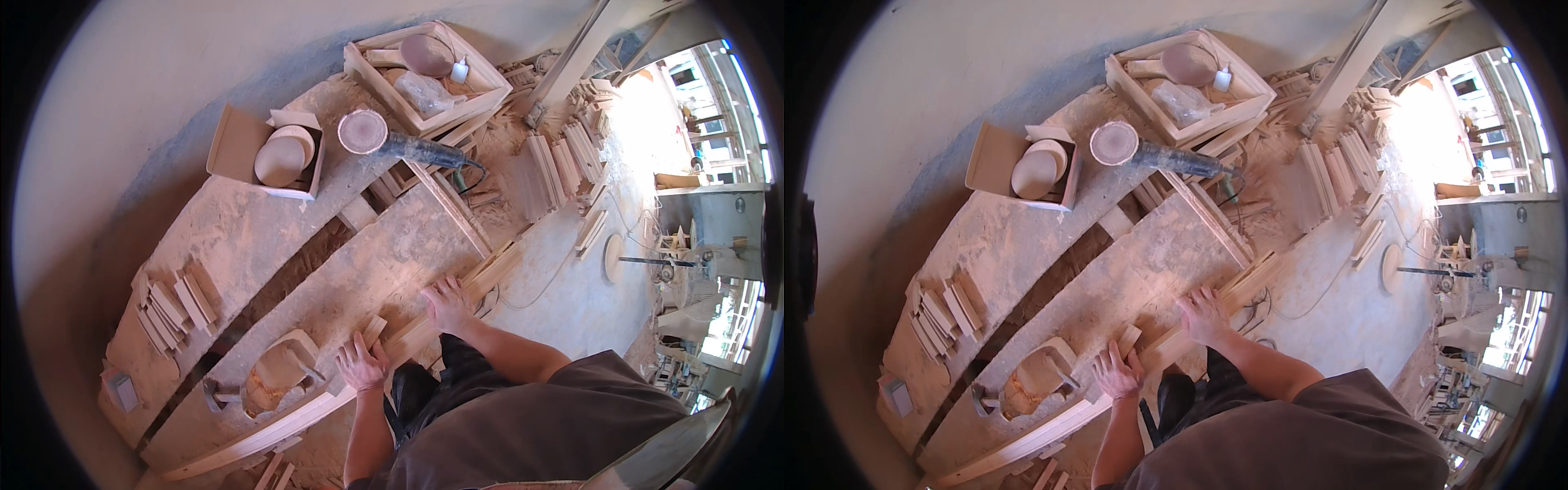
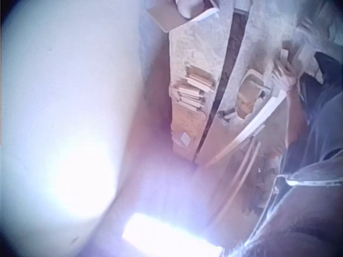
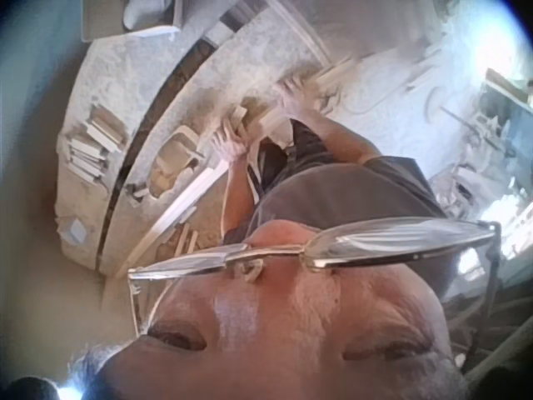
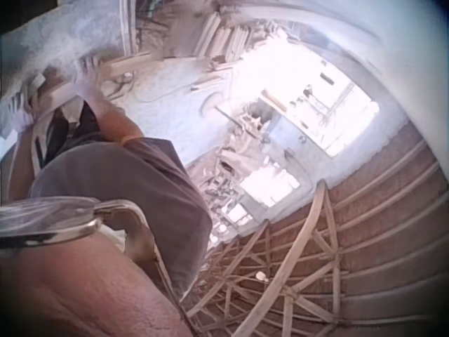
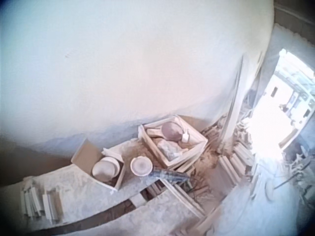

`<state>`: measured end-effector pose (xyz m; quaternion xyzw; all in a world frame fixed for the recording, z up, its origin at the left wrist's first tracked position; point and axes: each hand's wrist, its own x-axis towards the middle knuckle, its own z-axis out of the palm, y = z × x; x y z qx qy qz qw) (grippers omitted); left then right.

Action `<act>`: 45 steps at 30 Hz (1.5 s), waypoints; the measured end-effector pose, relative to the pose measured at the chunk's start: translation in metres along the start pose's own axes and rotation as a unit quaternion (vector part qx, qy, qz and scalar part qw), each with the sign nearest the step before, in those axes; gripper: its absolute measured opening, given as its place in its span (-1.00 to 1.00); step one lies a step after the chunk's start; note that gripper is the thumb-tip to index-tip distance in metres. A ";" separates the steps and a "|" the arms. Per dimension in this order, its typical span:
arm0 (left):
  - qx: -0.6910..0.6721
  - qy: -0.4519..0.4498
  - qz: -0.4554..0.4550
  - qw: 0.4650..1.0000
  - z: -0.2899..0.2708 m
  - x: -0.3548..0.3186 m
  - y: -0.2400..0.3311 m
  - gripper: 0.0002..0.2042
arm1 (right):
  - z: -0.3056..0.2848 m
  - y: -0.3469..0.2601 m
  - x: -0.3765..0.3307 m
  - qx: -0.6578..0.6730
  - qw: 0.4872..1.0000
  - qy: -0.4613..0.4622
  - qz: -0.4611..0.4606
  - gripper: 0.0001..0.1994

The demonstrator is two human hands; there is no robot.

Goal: The person marks a curved wooden rail with a pencil, fits a small wooden tenon into a mortise, and then uses a wooden mallet and a hammer to secure parts of a frame together.

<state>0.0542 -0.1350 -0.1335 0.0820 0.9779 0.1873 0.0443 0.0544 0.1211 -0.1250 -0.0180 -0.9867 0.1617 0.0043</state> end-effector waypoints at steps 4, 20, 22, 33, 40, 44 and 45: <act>0.014 -0.001 0.000 1.000 0.003 -0.011 -0.006 -0.53 | 0.010 0.002 -0.005 0.015 1.000 0.025 -0.004 -0.68; 0.039 0.013 0.003 0.999 0.008 -0.002 0.000 -0.53 | 0.012 0.009 -0.003 0.016 1.000 -0.016 0.015 -0.73; 0.031 0.012 0.007 0.999 0.005 0.003 0.000 -0.53 | 0.008 0.007 0.002 0.016 1.000 -0.004 -0.004 -0.74; -0.029 0.091 -0.029 0.995 0.008 -0.012 -0.008 -0.55 | 0.020 0.012 -0.006 0.024 0.994 0.010 -0.106 -0.82; -0.049 0.331 0.020 0.942 -0.006 -0.038 -0.004 -0.62 | 0.027 0.026 -0.013 0.048 0.990 0.029 -0.131 -0.73; -0.144 0.392 -0.061 0.906 -0.015 -0.139 0.025 -0.53 | 0.020 0.028 -0.025 0.080 0.984 0.032 -0.159 -0.67; -0.168 0.371 -0.114 0.906 -0.003 -0.174 0.023 -0.53 | 0.013 0.018 -0.043 0.063 0.970 0.062 -0.226 -0.66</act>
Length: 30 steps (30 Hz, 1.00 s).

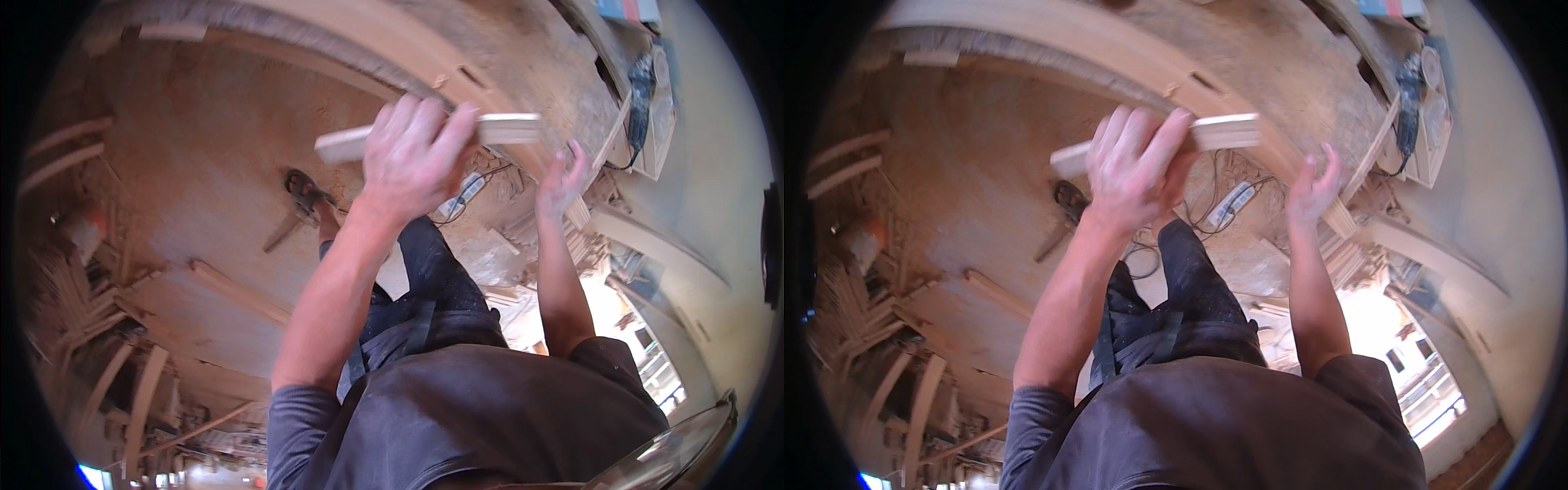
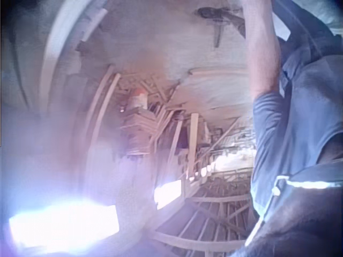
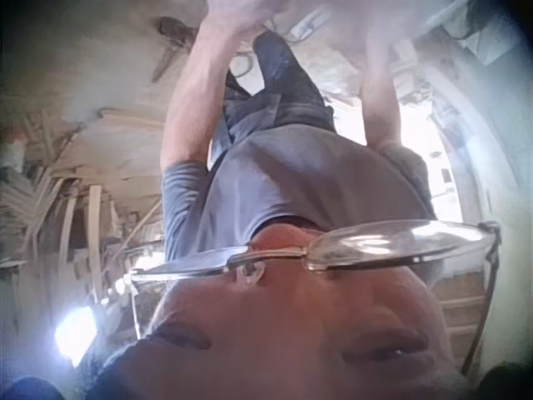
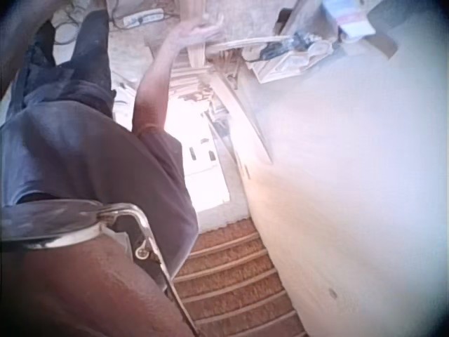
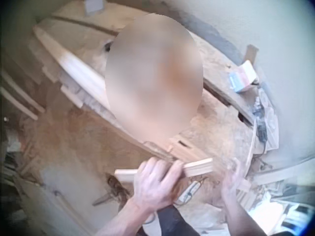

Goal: The person marks a curved wooden rail with a pencil, fits a small wooden tenon into a mortise, and then uses a wooden mallet and a hammer to secure parts of a frame together.

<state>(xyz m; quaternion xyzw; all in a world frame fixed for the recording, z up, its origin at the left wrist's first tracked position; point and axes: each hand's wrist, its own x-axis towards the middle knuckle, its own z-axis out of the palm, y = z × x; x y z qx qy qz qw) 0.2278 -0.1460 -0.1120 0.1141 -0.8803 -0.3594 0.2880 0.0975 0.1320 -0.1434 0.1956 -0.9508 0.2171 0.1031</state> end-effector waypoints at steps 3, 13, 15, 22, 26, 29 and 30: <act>0.036 -0.046 -0.250 0.967 -0.020 -0.119 -0.039 -0.53 | -0.010 -0.057 -0.044 0.069 0.987 -0.051 -0.135 -0.61; -0.026 -0.116 -0.569 0.814 -0.022 -0.330 -0.099 -0.49 | 0.137 -0.015 -0.225 0.047 0.817 -0.567 -0.093 -0.67; -0.047 -0.084 -0.601 0.793 -0.017 -0.349 -0.108 -0.48 | 0.157 0.006 -0.228 0.067 0.843 -0.534 0.015 -0.70; -0.073 -0.049 -0.663 0.743 0.028 -0.377 -0.131 -0.51 | 0.168 0.002 -0.156 0.031 0.927 -0.362 0.087 -0.80; -0.093 -0.023 -0.647 0.757 0.042 -0.373 -0.134 -0.50 | 0.225 0.024 -0.096 0.003 0.974 -0.216 0.060 -0.80; -0.188 0.050 -0.673 0.714 0.040 -0.383 -0.148 -0.48 | 0.325 0.049 -0.024 0.096 0.990 -0.098 0.019 -0.78; -0.208 0.088 -0.681 0.696 0.040 -0.387 -0.153 -0.47 | 0.364 0.071 0.003 0.099 0.989 -0.106 0.041 -0.78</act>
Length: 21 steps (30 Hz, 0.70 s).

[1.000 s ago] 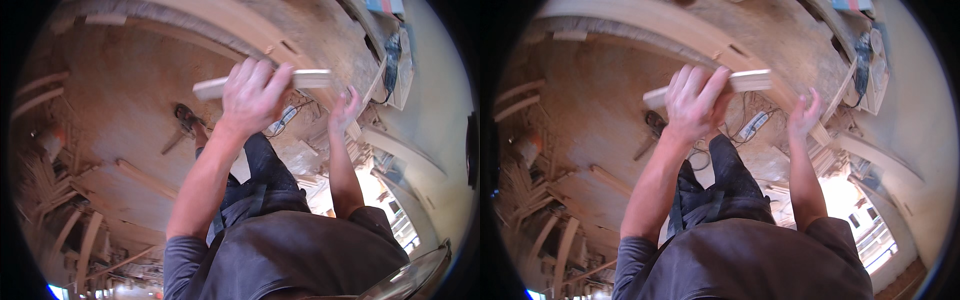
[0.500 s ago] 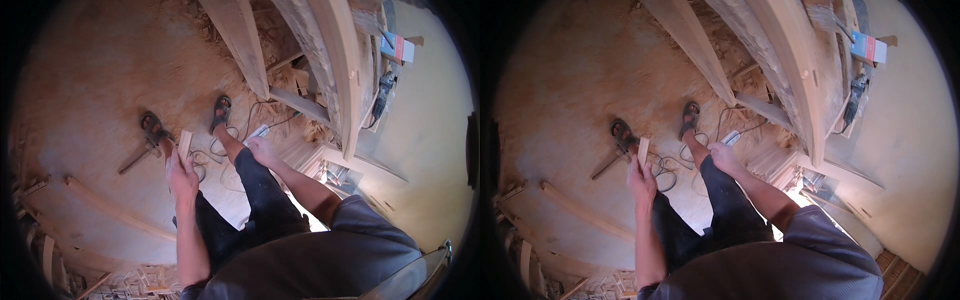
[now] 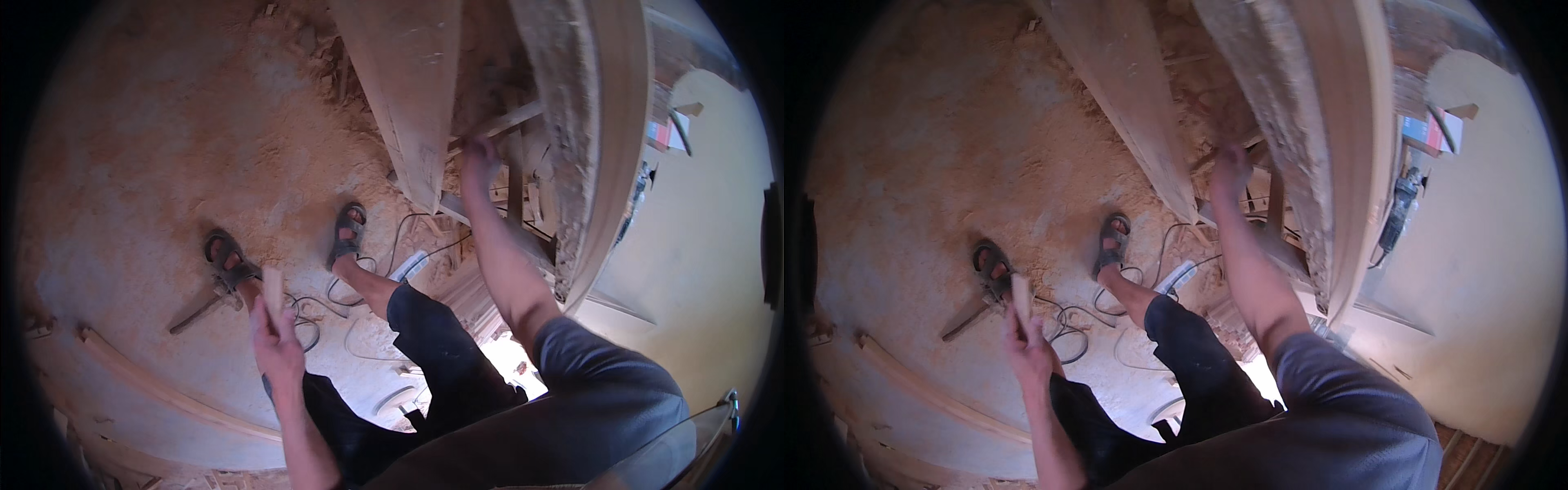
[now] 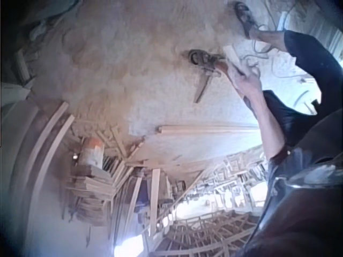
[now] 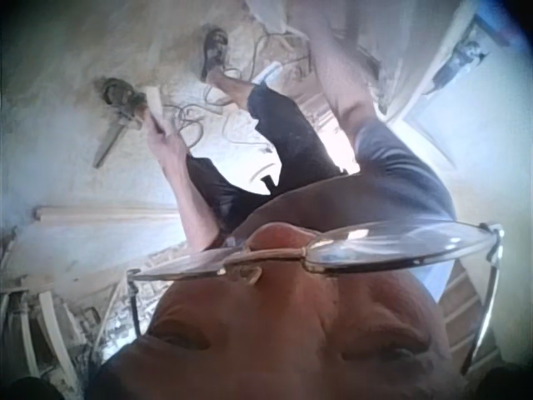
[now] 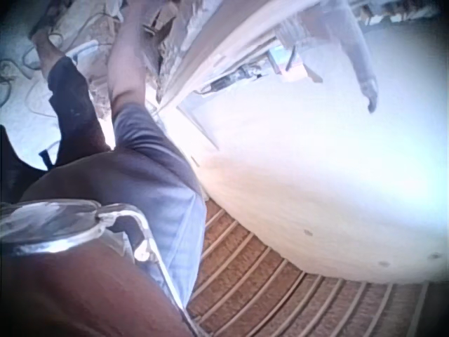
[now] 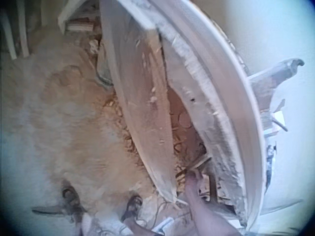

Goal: The person marks a curved wooden rail with a pencil, fits a small wooden tenon into a mortise, and then uses a wooden mallet and a hammer to secure parts of a frame together.

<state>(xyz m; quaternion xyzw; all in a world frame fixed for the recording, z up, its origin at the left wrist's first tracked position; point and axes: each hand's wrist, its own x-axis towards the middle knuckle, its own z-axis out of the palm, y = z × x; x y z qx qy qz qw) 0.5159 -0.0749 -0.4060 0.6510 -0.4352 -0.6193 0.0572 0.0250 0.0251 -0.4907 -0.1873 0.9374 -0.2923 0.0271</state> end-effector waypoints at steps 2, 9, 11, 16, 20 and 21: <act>-0.012 0.021 -0.006 1.000 -0.015 0.015 0.005 -0.46 | 0.048 0.048 0.063 -0.011 0.998 -0.017 0.052 -0.78; 0.142 0.105 0.026 0.984 -0.072 0.047 0.027 -0.47 | 0.080 0.178 0.150 -0.205 0.969 -0.015 0.139 -0.79; 0.111 0.149 0.036 0.982 -0.078 0.048 0.028 -0.43 | 0.063 0.209 0.170 -0.228 0.961 0.002 0.154 -0.79; -0.011 0.119 -0.017 0.993 -0.074 0.057 0.066 -0.47 | 0.077 0.250 0.203 -0.264 0.951 0.004 0.161 -0.79; 0.145 0.180 -0.009 0.973 -0.073 0.058 0.070 -0.32 | 0.076 0.269 0.218 -0.262 0.949 0.014 0.174 -0.79; 0.202 0.189 -0.010 0.961 -0.080 0.055 0.065 -0.20 | 0.075 0.272 0.220 -0.260 0.949 0.017 0.176 -0.79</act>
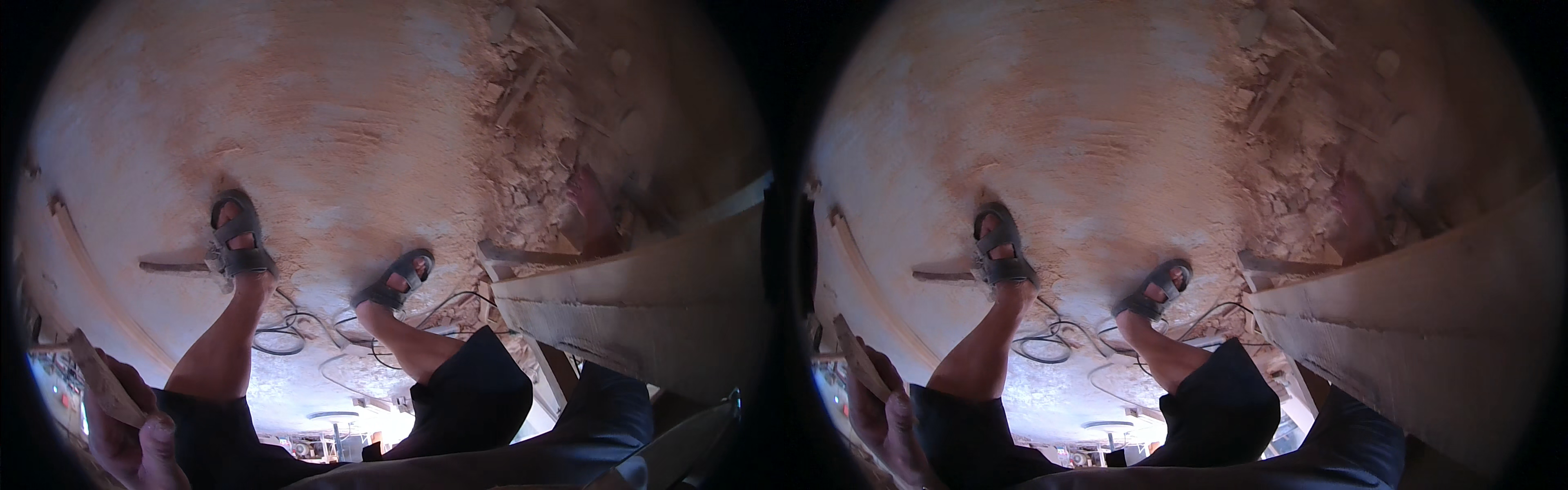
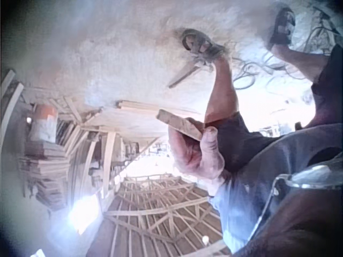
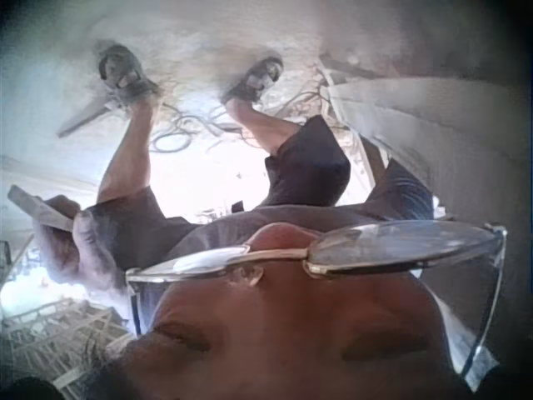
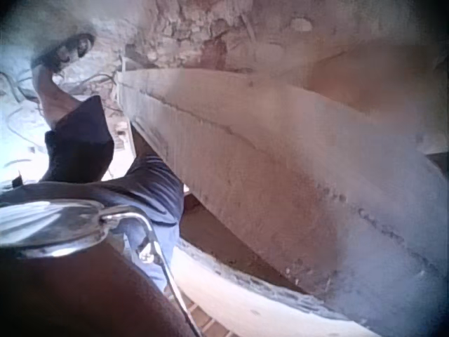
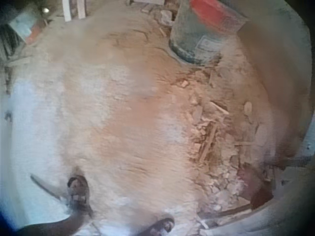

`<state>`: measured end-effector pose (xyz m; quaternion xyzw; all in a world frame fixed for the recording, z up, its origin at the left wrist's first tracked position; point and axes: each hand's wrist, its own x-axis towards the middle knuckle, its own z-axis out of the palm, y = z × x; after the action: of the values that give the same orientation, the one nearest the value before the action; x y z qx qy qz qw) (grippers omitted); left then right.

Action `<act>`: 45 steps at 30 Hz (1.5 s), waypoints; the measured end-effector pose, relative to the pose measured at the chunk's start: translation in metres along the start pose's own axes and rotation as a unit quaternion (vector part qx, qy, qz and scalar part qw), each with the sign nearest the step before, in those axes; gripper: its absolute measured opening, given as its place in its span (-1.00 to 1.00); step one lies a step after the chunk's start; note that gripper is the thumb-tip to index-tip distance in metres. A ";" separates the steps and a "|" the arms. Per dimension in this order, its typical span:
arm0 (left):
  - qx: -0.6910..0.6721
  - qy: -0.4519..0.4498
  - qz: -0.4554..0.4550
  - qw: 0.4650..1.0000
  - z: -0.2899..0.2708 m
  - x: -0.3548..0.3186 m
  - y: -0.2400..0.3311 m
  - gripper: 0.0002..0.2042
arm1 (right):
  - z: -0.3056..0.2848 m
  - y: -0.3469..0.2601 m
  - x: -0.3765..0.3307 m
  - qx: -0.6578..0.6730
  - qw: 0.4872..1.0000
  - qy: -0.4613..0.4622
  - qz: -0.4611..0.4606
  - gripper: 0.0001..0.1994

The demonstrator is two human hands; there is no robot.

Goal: The person marks a curved wooden rail with a pencil, fits a small wooden tenon into a mortise, and then uses a wooden mallet and a hammer to secure parts of a frame together.

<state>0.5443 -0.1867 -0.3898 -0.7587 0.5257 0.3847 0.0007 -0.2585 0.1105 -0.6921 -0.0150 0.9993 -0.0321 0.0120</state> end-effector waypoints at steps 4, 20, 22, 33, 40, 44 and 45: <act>-0.022 0.038 0.014 0.999 -0.001 -0.005 -0.002 -0.21 | 0.008 -0.001 0.007 0.006 1.000 -0.001 0.004 -0.79; -0.030 -0.086 0.209 0.974 0.027 -0.023 0.067 -0.53 | -0.033 -0.001 -0.113 -0.004 1.000 0.010 0.000 -0.79; 0.000 -0.078 0.195 0.978 0.041 -0.029 0.053 -0.56 | -0.045 -0.006 -0.144 -0.007 1.000 0.007 -0.006 -0.79; 0.068 -0.098 0.355 0.927 0.019 -0.191 0.099 -0.53 | -0.206 -0.040 -0.366 0.098 0.995 0.021 -0.022 -0.79; 0.237 -0.134 0.501 0.821 -0.055 -0.241 0.200 -0.52 | -0.429 -0.075 -0.521 0.492 0.776 -0.380 0.110 -0.85; 0.342 -0.150 0.567 0.734 -0.075 -0.279 0.273 -0.50 | -0.550 -0.092 -0.513 0.657 0.574 -0.464 0.151 -0.83; 0.368 -0.176 0.566 0.717 -0.077 -0.293 0.292 -0.50 | -0.561 -0.091 -0.510 0.680 0.544 -0.467 0.151 -0.82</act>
<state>0.3116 -0.1144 -0.0464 -0.1786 0.9474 0.2162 0.1545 0.2395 0.0710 -0.1150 0.1361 0.5186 -0.6885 0.4884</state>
